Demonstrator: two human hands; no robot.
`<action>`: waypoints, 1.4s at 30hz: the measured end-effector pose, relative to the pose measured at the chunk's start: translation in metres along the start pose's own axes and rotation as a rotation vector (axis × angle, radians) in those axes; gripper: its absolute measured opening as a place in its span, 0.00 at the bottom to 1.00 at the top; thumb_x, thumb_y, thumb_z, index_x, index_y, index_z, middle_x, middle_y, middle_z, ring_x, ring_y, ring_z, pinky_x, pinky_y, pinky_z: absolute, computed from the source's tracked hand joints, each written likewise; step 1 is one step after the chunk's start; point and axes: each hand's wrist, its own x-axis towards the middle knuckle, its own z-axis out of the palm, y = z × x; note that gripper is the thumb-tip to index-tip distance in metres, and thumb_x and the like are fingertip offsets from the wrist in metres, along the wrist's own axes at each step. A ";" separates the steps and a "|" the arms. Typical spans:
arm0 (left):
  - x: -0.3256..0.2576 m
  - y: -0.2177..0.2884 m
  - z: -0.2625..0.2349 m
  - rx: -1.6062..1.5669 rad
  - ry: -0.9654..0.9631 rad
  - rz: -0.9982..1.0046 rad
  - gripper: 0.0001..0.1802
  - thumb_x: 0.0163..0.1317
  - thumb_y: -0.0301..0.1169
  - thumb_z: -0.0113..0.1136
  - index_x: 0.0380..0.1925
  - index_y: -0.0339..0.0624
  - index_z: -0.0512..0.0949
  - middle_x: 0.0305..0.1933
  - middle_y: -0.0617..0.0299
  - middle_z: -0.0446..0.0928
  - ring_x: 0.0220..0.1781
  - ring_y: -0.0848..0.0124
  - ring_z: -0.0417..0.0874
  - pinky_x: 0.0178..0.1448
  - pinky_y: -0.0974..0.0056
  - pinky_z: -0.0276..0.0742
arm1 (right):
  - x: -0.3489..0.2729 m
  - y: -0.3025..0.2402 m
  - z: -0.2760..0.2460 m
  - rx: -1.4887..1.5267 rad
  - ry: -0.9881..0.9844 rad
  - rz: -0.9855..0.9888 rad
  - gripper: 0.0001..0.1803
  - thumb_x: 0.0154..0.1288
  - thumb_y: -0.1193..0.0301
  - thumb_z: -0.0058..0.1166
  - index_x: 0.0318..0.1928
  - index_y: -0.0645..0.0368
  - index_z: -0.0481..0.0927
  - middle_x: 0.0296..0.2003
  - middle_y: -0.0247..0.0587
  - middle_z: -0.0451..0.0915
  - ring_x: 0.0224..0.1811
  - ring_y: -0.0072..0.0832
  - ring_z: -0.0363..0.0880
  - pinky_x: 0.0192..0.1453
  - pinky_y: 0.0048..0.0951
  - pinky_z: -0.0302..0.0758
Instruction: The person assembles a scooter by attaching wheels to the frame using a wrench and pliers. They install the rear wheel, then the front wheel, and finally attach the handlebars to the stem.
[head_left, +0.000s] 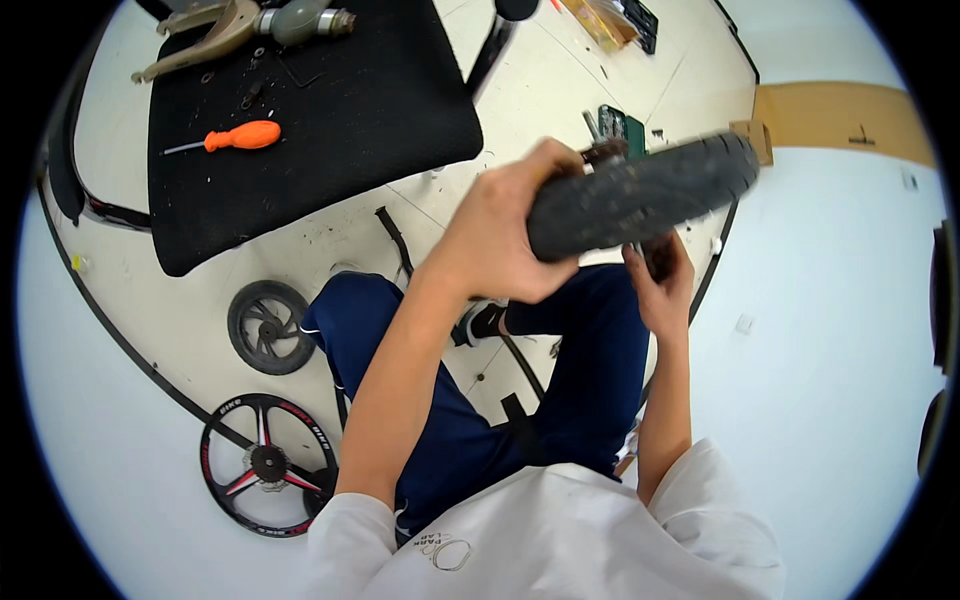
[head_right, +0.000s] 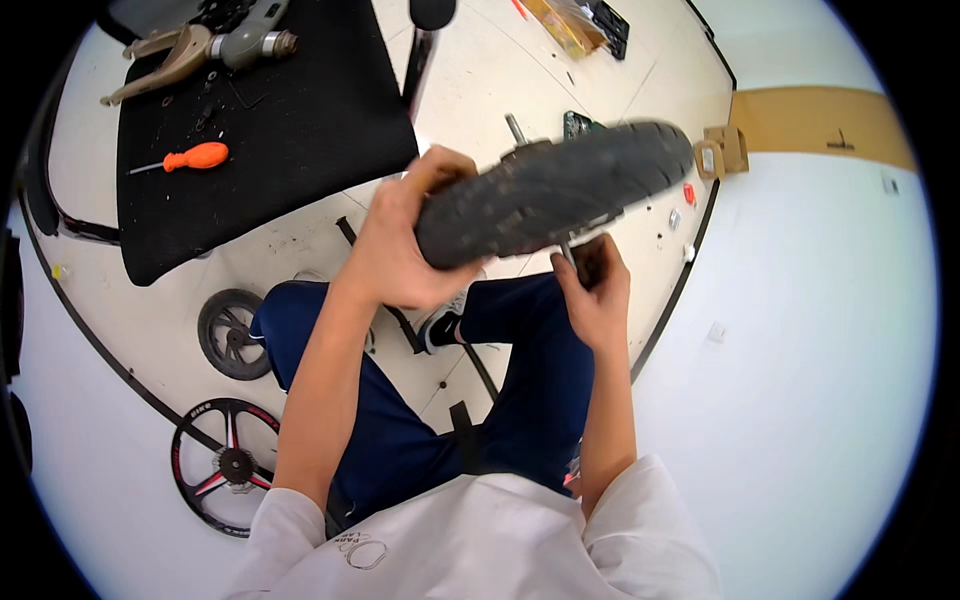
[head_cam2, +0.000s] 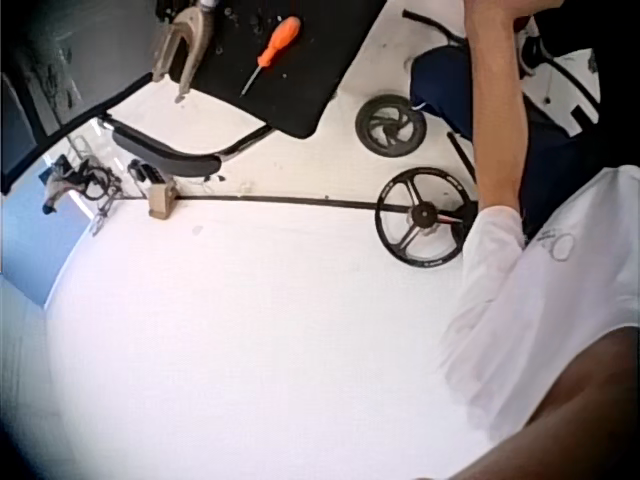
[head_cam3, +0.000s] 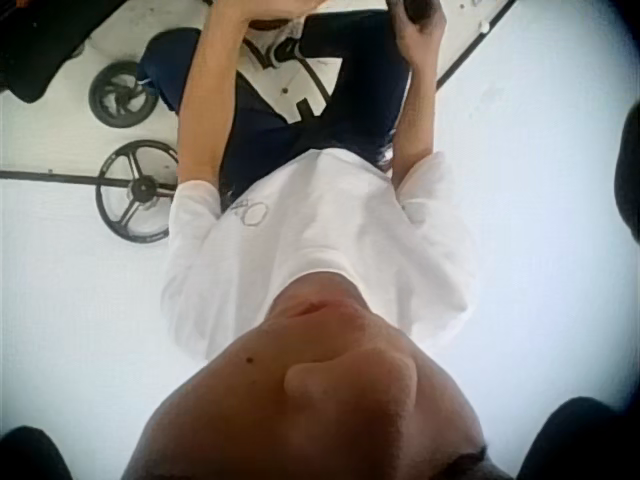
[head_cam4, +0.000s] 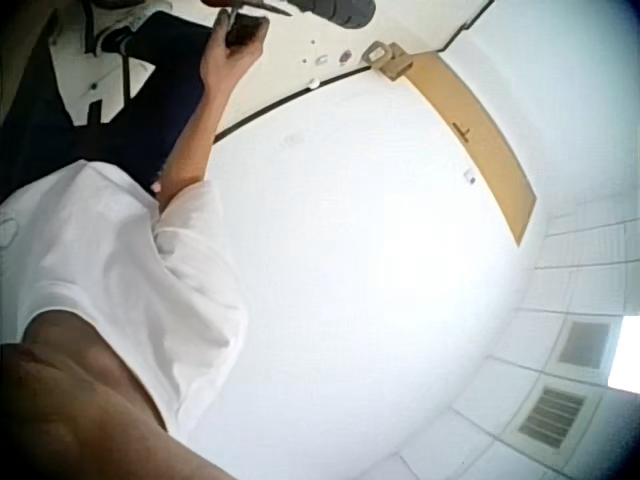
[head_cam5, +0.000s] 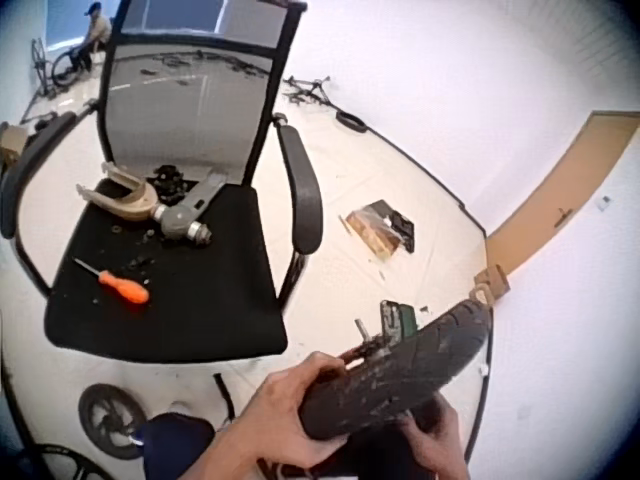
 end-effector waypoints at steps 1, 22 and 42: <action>0.001 -0.003 0.001 -0.002 0.030 -0.005 0.27 0.38 0.27 0.70 0.42 0.37 0.73 0.33 0.51 0.81 0.36 0.64 0.86 0.44 0.66 0.78 | 0.003 -0.001 0.002 0.017 -0.007 0.001 0.10 0.63 0.76 0.60 0.33 0.63 0.70 0.23 0.27 0.67 0.26 0.14 0.61 0.30 0.20 0.60; 0.031 0.019 0.029 0.158 0.116 -0.029 0.30 0.42 0.23 0.74 0.48 0.32 0.74 0.40 0.56 0.82 0.42 0.72 0.84 0.49 0.67 0.79 | 0.034 0.022 -0.011 0.395 -0.061 -0.118 0.11 0.66 0.70 0.60 0.34 0.61 0.70 0.22 0.27 0.69 0.19 0.14 0.62 0.23 0.19 0.60; 0.035 0.026 0.027 0.259 0.101 0.074 0.30 0.41 0.24 0.72 0.48 0.31 0.75 0.40 0.55 0.82 0.43 0.71 0.83 0.51 0.67 0.77 | 0.031 0.021 0.003 0.013 0.165 -0.328 0.13 0.67 0.72 0.57 0.34 0.67 0.68 0.18 0.48 0.73 0.17 0.32 0.65 0.24 0.30 0.65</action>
